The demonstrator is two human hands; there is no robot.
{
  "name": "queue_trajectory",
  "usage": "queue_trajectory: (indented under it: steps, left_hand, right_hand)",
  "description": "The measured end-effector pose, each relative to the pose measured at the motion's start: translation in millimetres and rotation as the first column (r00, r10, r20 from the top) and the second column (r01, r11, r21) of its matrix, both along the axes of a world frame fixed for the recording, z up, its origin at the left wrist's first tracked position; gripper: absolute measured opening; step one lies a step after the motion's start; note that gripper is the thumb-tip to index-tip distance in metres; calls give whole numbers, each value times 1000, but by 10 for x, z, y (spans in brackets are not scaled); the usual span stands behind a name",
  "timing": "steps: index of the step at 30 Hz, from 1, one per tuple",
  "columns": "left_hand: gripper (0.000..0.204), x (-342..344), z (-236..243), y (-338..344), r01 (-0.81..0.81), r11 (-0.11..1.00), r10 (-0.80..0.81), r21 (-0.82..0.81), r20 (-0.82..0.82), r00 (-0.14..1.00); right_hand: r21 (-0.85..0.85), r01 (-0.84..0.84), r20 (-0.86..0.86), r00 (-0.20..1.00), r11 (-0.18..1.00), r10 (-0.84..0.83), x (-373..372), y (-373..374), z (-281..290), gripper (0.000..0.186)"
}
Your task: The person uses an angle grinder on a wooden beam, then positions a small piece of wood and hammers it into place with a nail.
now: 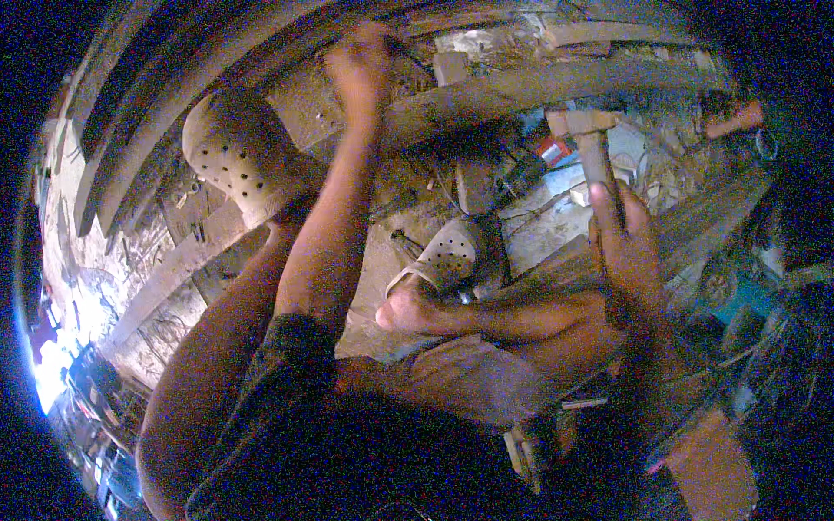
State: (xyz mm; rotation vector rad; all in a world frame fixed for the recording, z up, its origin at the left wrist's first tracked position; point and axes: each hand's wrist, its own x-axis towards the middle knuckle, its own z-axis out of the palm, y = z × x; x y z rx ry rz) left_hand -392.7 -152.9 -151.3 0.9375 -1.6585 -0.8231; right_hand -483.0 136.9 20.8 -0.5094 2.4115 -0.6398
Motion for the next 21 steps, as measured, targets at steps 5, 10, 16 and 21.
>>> queue_trajectory:
  steps: [5, 10, 16, 21]
  left_hand:
    - [27, 211, 1043, -568, 425, 886, -357, 183, -315, 879]
    - [29, 31, 339, -80, 181, 960, -158, -216, 120, 980]
    - [20, 82, 3, 525, 406, 877, -430, 257, 43, 902]
    - [15, 105, -183, 594, 404, 881, -445, 247, 141, 884]
  right_hand:
    - [4, 112, 44, 993, 994, -113, 51, 436, -258, 35]
    - [-17, 220, 272, 940, 975, -208, 159, 489, -373, 36]
    - [11, 174, 255, 952, 985, -171, 264, 674, -464, 38]
    - [26, 122, 130, 984, 992, -125, 213, 941, -697, 40]
